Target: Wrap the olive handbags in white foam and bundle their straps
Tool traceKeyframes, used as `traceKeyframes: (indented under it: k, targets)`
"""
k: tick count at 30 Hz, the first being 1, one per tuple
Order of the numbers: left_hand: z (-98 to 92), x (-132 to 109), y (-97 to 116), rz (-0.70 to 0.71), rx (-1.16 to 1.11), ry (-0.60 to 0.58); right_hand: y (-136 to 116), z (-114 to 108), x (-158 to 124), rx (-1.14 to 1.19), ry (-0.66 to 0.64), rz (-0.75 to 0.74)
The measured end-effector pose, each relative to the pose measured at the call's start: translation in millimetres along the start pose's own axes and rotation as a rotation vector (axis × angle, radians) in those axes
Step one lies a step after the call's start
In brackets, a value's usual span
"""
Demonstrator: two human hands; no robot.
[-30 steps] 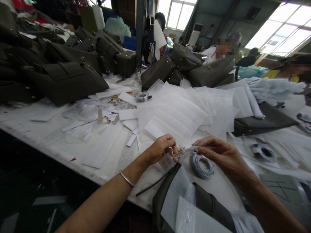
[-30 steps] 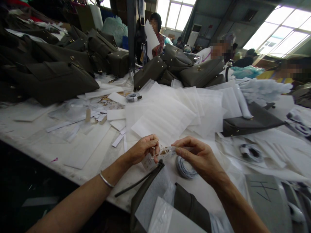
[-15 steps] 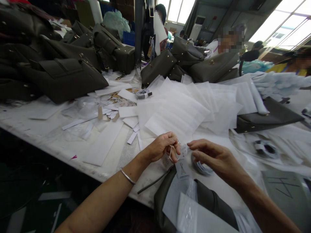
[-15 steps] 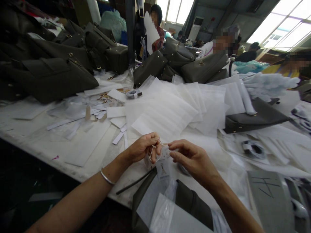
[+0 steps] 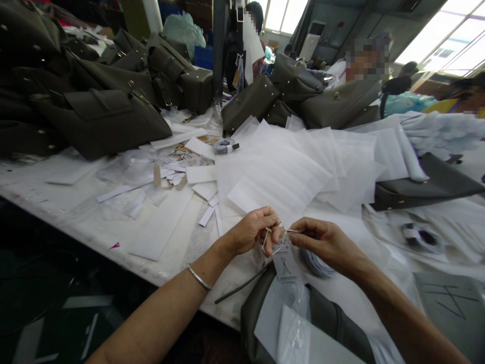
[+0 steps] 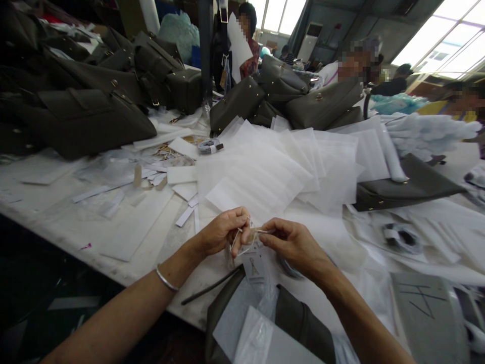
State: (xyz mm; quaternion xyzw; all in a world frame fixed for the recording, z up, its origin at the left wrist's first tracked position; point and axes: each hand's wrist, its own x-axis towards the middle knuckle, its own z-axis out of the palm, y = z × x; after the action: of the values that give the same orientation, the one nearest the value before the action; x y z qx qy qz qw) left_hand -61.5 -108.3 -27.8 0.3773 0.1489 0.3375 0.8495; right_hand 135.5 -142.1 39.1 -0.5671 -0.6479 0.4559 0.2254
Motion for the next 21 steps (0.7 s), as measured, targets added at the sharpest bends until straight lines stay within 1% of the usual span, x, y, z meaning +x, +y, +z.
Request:
traceKeyframes:
  k: [3,6,10,11,13,15,18,19,20,21]
  targets:
    - [1.9,1.3,-0.8,-0.007,0.035,-0.006,-13.0,-8.6,-5.2,0.063,-0.004,-0.003]
    - [3.1,2.5,-3.2,-0.028,0.08,-0.018,-20.8,-9.0,-4.9,0.138,0.001,0.008]
    - [3.6,4.3,-6.8,-0.037,0.132,-0.023,-27.9,-2.8,-0.5,0.205,-0.134,0.053]
    - [3.6,5.0,-7.4,-0.034,0.151,-0.024,-30.9,-2.9,-1.0,0.233,-0.136,0.05]
    - [3.2,6.3,-8.2,-0.034,0.191,-0.015,-38.5,-6.9,-6.1,0.325,-0.059,0.038]
    - [2.2,7.3,-8.3,-0.042,0.223,0.014,-46.6,-15.7,-16.3,0.447,0.021,0.029]
    - [0.4,6.8,-6.8,-0.046,0.228,0.057,-53.4,-30.0,-33.9,0.571,0.077,0.004]
    - [0.1,6.1,-6.0,-0.04,0.224,0.054,-53.4,-32.5,-38.0,0.551,0.083,0.001]
    - [0.1,5.4,-5.3,-0.03,0.22,0.046,-52.1,-32.8,-40.3,0.482,0.075,0.008]
    - [0.4,4.6,-4.5,-0.016,0.216,0.039,-49.6,-30.8,-40.9,0.365,0.051,0.014]
